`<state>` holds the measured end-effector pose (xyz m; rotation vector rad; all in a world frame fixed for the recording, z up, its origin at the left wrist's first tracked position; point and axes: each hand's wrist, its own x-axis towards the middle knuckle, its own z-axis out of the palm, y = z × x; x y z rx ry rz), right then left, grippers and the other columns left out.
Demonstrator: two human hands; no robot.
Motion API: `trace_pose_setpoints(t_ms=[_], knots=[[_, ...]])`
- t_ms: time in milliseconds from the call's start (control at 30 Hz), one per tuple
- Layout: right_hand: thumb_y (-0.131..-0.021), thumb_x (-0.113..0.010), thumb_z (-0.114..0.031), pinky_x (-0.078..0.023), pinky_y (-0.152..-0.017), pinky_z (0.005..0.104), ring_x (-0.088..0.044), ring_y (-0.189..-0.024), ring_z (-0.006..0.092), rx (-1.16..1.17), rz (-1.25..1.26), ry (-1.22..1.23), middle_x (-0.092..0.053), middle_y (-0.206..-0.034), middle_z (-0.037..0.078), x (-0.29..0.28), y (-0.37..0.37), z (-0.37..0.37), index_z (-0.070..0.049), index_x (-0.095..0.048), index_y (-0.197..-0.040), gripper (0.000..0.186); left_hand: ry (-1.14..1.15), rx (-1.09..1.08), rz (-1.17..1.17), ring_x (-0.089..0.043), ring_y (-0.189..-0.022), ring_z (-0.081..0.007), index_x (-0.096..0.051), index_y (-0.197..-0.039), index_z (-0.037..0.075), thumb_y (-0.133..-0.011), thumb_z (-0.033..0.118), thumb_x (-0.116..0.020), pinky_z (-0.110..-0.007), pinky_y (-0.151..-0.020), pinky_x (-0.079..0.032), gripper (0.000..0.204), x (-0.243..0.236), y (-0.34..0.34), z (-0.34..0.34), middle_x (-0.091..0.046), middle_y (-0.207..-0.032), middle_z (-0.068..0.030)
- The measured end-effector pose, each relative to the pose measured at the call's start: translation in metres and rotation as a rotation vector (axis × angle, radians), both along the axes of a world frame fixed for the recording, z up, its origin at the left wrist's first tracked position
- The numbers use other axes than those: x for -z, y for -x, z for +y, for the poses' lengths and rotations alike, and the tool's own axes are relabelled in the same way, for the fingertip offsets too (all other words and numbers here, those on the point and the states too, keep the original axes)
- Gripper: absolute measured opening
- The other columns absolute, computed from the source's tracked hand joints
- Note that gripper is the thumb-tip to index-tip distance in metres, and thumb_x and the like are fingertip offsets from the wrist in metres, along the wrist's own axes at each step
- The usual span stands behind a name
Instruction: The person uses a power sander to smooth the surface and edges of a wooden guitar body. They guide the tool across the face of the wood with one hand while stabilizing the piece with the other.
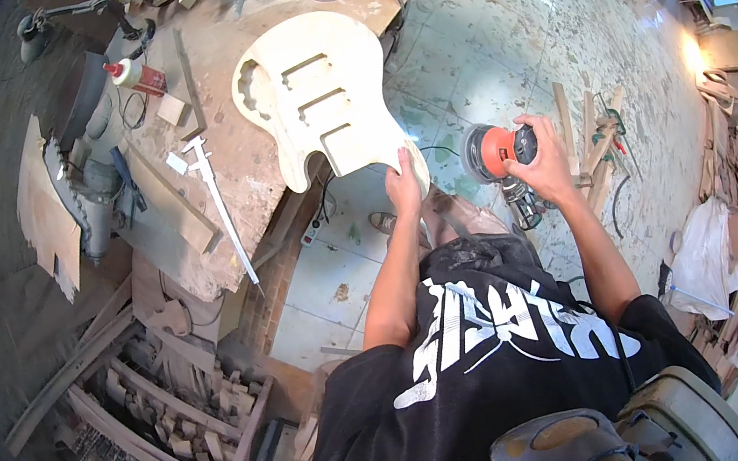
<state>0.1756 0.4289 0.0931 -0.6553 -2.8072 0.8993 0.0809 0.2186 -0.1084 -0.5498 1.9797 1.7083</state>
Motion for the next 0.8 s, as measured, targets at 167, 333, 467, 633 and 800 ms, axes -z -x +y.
trace_pose_setpoints(t_ms=[167,333,467,633,800], knots=[[-0.07,-0.082,-0.02,-0.055,-0.095,0.0459,-0.066,-0.11,0.0361,-0.018,-0.029,0.087,-0.058,-0.123,0.013,0.005,0.007,-0.002,-0.014,-0.058,-0.133,0.067,-0.079,0.224,-0.13,-0.071,-0.106,-0.0271,-0.061,-0.132,-0.018,-0.104,0.065,-0.057,-0.04,-0.095,-0.055,0.088,-0.002,0.032,-0.03,-0.073,-0.123,-0.0202],[-0.07,-0.083,-0.019,-0.053,-0.098,0.0438,-0.065,-0.114,0.0355,-0.088,-0.119,0.157,-0.057,-0.123,0.013,0.015,0.014,-0.001,-0.012,-0.058,-0.133,0.069,0.484,0.257,0.309,-0.074,-0.088,-0.0357,-0.076,-0.112,-0.002,-0.097,0.035,-0.073,-0.049,-0.084,-0.055,0.04,-0.078,0.072,-0.08,-0.077,-0.098,-0.0209],[-0.071,-0.081,-0.021,-0.054,-0.097,0.0455,-0.064,-0.113,0.0379,-0.17,-0.191,0.198,-0.057,-0.123,0.014,0.016,0.035,-0.02,-0.012,-0.057,-0.134,0.068,0.673,-0.059,0.665,-0.07,-0.104,-0.0425,-0.069,-0.127,-0.004,-0.098,0.031,-0.072,-0.053,-0.092,-0.052,0.045,-0.074,0.142,-0.119,-0.073,-0.111,-0.0283],[-0.072,-0.081,-0.021,-0.056,-0.095,0.0481,-0.066,-0.112,0.0388,-0.253,-0.26,0.21,-0.057,-0.123,0.014,0.026,0.051,-0.028,-0.013,-0.057,-0.134,0.067,0.893,0.153,0.527,-0.042,-0.144,-0.0529,-0.037,-0.162,0.004,-0.101,0.049,-0.064,-0.055,-0.12,-0.035,0.08,-0.041,0.196,-0.128,-0.046,-0.155,-0.0342],[-0.073,-0.081,-0.023,-0.058,-0.085,0.0502,-0.068,-0.101,0.042,-0.307,-0.228,0.131,-0.055,-0.121,0.014,0.033,0.061,-0.024,-0.013,-0.058,-0.131,0.064,0.825,0.196,0.407,-0.024,-0.157,-0.0534,-0.02,-0.171,0.008,-0.104,0.061,-0.054,-0.057,-0.129,-0.023,0.092,-0.042,0.191,-0.109,-0.029,-0.168,-0.0347]])
